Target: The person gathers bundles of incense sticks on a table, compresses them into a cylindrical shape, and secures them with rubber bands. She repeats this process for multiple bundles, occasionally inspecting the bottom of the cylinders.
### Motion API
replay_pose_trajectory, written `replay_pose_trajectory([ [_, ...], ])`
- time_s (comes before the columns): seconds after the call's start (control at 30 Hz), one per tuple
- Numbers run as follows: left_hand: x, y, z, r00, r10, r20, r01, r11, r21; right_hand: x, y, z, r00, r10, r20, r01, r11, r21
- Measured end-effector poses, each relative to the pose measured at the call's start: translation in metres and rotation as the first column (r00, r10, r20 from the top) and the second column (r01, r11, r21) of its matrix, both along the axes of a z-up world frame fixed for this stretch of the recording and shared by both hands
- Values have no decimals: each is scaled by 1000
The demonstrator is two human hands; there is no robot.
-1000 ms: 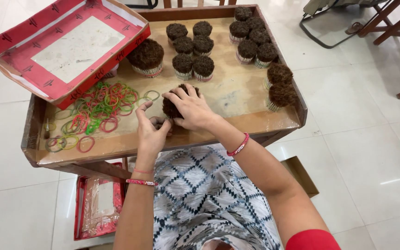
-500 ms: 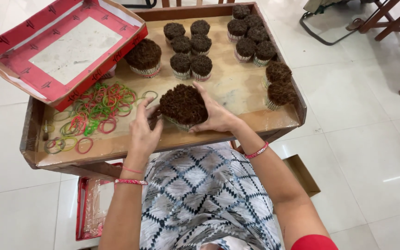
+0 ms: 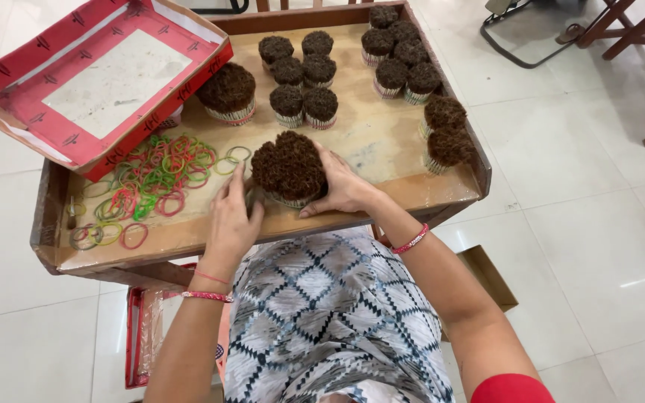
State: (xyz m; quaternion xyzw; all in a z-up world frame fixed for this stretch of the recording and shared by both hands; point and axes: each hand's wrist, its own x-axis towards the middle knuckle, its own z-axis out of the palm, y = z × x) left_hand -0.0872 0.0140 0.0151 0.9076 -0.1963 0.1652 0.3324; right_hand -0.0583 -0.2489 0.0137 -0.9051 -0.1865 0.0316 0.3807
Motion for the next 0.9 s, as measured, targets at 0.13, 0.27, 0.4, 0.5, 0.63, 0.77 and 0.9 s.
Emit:
replay_pose_trajectory([
  [0.13,2,-1,4,990,-115,-88,97,979,-181,-1,-1,8,999,48,-12,-47,994,97],
  [0.27,2,-14,22,963,-221,-154,171,943,-285,-5,3,1,999,33,11,-34,998,55],
  [0.4,11,-9,25,902,-295,-316,194,929,-315,-8,3,14,994,57,93,-63,996,58],
  [0.5,14,-11,24,922,-385,-44,365,900,-240,-6,7,15,987,105,122,-125,978,169],
  [0.63,14,-15,28,926,-299,-230,238,936,-258,-2,11,5,988,88,128,-107,984,145],
  [0.77,19,-13,33,906,-291,-306,224,945,-238,-4,11,7,993,10,116,-19,997,80],
  [0.9,20,-1,33,873,-465,-146,415,867,-275,-8,7,12,987,81,142,-104,981,165],
])
